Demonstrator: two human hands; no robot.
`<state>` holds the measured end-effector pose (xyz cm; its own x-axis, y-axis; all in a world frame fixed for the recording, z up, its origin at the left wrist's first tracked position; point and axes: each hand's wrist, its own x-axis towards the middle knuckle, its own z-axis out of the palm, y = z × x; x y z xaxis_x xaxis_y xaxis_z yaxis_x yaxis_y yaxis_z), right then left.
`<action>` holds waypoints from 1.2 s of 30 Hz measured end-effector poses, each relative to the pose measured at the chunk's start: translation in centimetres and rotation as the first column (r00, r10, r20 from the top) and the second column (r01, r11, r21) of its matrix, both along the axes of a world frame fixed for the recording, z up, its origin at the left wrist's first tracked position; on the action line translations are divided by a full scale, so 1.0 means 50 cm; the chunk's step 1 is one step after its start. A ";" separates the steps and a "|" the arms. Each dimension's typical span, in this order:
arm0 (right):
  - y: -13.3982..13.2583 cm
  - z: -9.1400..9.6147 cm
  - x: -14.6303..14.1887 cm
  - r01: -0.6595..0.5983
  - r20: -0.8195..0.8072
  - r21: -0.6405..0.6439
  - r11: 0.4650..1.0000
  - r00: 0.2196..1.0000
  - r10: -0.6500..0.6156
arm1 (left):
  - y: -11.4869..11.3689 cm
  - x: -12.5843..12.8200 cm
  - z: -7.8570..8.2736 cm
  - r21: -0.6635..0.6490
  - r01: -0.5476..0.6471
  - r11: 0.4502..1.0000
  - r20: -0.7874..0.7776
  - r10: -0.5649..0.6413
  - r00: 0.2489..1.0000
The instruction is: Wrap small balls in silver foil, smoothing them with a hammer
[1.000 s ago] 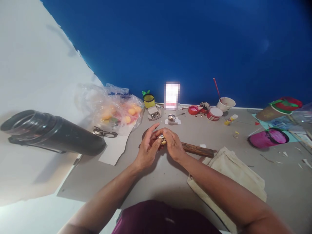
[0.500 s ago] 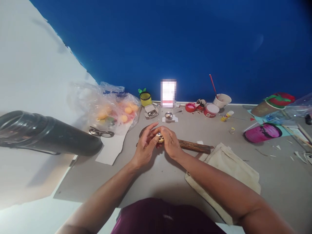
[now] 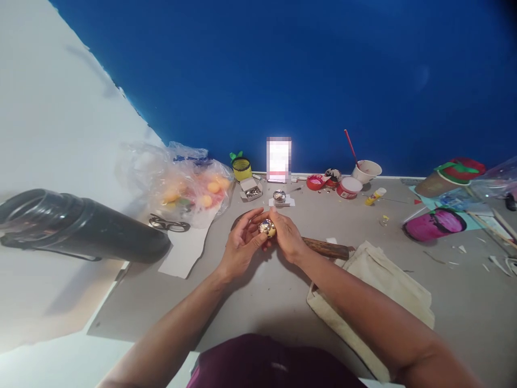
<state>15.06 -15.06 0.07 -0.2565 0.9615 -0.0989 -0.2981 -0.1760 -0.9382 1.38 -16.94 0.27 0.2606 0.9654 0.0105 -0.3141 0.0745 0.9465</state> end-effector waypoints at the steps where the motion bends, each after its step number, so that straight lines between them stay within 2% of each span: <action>1: 0.000 0.001 0.001 -0.001 -0.003 -0.009 1.000 1.000 0.001 | 0.000 0.000 0.001 -0.002 -0.011 1.000 0.006 0.011 1.000; 7: -0.001 -0.003 -0.003 -0.022 -0.010 0.017 1.000 1.000 0.022 | -0.001 0.001 0.005 0.000 -0.039 0.999 0.024 0.039 0.999; 13: -0.003 -0.009 -0.007 0.078 0.098 0.156 0.985 0.991 -0.094 | 0.000 -0.001 -0.005 0.013 -0.023 1.000 0.030 0.022 0.999; 22: 0.010 -0.010 0.020 -0.090 -0.066 0.095 0.991 0.993 0.096 | 0.006 -0.009 0.007 -0.027 0.096 0.995 0.186 -0.090 0.978; 24: 0.009 -0.006 0.020 -0.102 -0.042 0.139 0.985 0.993 0.109 | 0.009 -0.014 0.007 -0.040 0.116 0.992 0.200 -0.105 0.974; 28: 0.005 0.001 0.015 -0.067 0.057 0.227 0.972 0.997 0.055 | 0.013 -0.019 0.005 -0.086 0.134 0.987 0.203 -0.115 0.973; 36: -0.001 0.018 0.019 -0.087 0.144 0.230 0.969 0.988 0.054 | 0.011 -0.017 0.015 -0.131 0.129 0.983 0.190 -0.103 0.976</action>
<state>15.99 -15.12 0.99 -0.3244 0.9417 0.0894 -0.1604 0.0383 -0.9863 0.53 -16.38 1.00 0.3774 0.9237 -0.0667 -0.4612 0.2499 0.8514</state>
